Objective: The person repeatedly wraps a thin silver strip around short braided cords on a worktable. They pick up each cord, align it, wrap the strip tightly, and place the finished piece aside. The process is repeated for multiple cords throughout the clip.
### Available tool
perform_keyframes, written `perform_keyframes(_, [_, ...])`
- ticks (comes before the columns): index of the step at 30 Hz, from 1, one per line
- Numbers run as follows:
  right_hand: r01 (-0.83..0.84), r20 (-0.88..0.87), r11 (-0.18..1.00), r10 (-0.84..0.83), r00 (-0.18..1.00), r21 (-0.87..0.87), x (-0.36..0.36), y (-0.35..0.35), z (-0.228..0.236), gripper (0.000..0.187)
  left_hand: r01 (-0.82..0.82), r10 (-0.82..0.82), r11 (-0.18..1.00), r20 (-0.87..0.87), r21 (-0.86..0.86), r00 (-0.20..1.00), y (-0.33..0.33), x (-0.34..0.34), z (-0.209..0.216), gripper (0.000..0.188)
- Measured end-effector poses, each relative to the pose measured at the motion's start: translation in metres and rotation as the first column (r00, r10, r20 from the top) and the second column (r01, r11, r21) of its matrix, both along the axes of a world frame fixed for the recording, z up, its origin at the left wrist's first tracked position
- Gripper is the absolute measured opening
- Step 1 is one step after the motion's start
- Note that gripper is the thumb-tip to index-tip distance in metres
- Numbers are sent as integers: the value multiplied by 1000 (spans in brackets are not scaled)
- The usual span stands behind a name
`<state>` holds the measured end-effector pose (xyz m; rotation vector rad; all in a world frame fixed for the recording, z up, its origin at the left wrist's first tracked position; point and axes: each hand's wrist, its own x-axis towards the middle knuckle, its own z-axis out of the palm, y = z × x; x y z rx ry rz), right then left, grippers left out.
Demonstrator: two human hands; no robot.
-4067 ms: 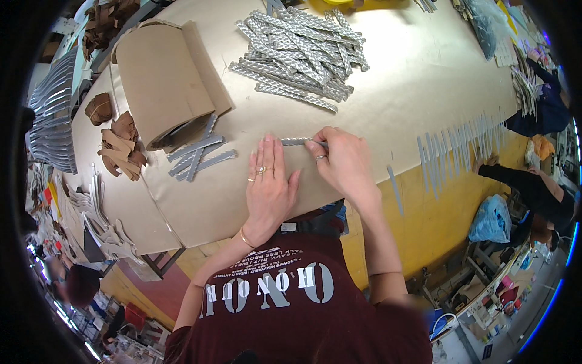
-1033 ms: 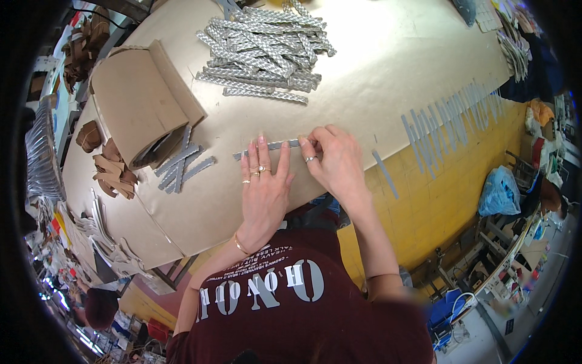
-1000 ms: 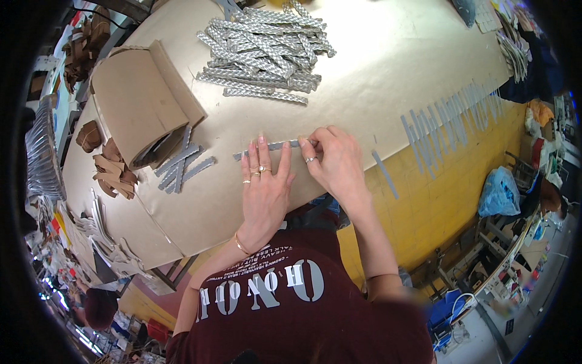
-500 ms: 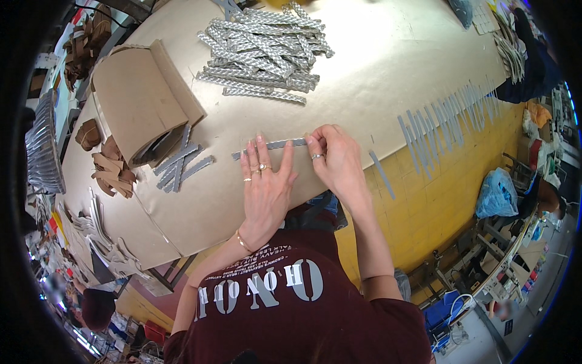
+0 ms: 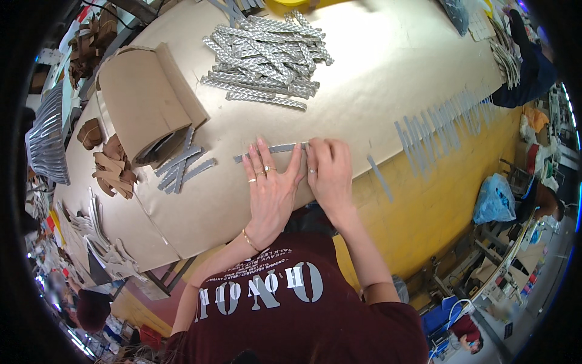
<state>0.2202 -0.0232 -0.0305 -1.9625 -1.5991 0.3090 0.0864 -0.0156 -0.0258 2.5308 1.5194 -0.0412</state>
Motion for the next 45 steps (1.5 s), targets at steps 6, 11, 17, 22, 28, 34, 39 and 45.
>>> perform_keyframes(6, [-50, 77, 998, 46, 996, 50, -1, -27, -15, 55, -32, 33, 999, 46, -11, 998, -3, -2, -3, 59])
perform_keyframes(11, [-50, 154, 995, 37, 987, 82, 5, -25, -23, 48, -67, 80, 994, 173, -81, 982, -6, -10, -8, 64])
perform_keyframes(17, [-31, 106, 990, 17, 994, 137, 4, -20, -26, 42, -67, 99, 990, 284, -120, 954, -9, -16, -13, 63])
perform_keyframes(22, [-25, 48, 987, 17, 999, 158, 2, -19, -27, 46, -69, 98, 993, 320, -101, 942, -11, -17, -15, 62])
perform_keyframes(28, [-75, 111, 987, 60, 992, 140, 4, -17, -25, 48, -79, 98, 995, 360, -69, 928, -11, -17, -16, 61])
perform_keyframes(34, [-96, 105, 979, 78, 991, 181, 6, -16, -24, 47, -77, 80, 997, 400, -24, 913, -13, -17, -19, 61])
perform_keyframes(39, [-54, 85, 980, 39, 996, 192, 4, -16, -25, 41, -115, 62, 990, 503, 76, 862, 1, -18, -25, 52])
perform_keyframes(45, [41, -38, 976, -34, 999, 214, 0, -12, -17, 29, -116, 12, 975, 479, 188, 878, 25, -31, -28, 19])
